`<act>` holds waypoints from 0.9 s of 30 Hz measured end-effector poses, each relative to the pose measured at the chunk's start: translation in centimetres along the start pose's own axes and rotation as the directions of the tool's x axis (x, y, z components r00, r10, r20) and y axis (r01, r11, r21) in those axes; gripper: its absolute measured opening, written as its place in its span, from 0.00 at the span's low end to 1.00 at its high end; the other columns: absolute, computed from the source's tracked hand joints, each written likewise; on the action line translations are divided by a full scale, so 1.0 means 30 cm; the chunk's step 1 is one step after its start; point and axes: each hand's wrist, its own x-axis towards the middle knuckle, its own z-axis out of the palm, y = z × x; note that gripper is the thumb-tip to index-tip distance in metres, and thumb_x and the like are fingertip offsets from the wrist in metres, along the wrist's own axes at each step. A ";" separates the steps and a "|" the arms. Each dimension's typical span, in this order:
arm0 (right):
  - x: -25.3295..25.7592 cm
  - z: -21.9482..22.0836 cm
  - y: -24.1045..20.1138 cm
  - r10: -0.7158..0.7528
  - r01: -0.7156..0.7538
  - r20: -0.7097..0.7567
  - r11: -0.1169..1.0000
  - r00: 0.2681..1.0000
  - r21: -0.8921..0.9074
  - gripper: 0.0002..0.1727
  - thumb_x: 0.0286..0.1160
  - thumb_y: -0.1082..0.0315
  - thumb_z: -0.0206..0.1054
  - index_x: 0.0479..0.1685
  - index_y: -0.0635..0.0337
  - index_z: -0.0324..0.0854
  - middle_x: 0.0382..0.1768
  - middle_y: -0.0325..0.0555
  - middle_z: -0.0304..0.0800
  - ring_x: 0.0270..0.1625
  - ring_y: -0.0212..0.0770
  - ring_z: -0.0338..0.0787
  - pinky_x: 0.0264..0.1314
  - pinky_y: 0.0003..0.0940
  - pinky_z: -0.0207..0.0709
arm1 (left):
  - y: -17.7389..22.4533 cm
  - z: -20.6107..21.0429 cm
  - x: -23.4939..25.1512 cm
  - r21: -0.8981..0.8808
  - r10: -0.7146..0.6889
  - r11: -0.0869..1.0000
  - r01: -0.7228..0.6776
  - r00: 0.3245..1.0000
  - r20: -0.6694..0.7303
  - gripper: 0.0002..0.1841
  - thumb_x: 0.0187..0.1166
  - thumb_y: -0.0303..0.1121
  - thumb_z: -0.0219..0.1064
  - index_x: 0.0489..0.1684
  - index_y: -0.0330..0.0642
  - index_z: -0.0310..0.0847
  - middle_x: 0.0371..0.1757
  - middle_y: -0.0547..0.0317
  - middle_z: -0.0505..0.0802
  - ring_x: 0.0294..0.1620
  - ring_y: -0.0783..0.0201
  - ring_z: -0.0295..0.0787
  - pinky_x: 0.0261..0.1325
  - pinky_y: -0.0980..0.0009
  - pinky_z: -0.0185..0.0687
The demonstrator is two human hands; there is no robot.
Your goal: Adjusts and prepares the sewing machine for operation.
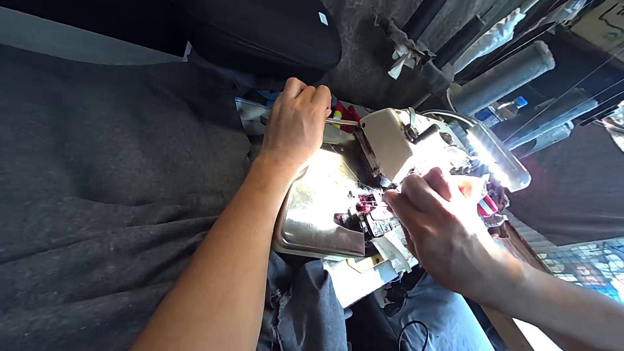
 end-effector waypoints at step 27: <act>0.005 0.021 0.034 0.028 -0.050 0.131 0.984 0.991 0.169 0.10 0.75 0.71 0.62 0.41 0.55 0.90 0.36 0.45 0.84 0.35 0.43 0.86 0.33 0.36 0.79 | 0.000 0.001 0.001 -0.008 0.005 1.000 -0.005 1.000 0.009 0.09 0.87 0.28 0.59 0.41 0.31 0.81 0.40 0.39 0.89 0.59 0.35 0.85 0.63 0.48 0.78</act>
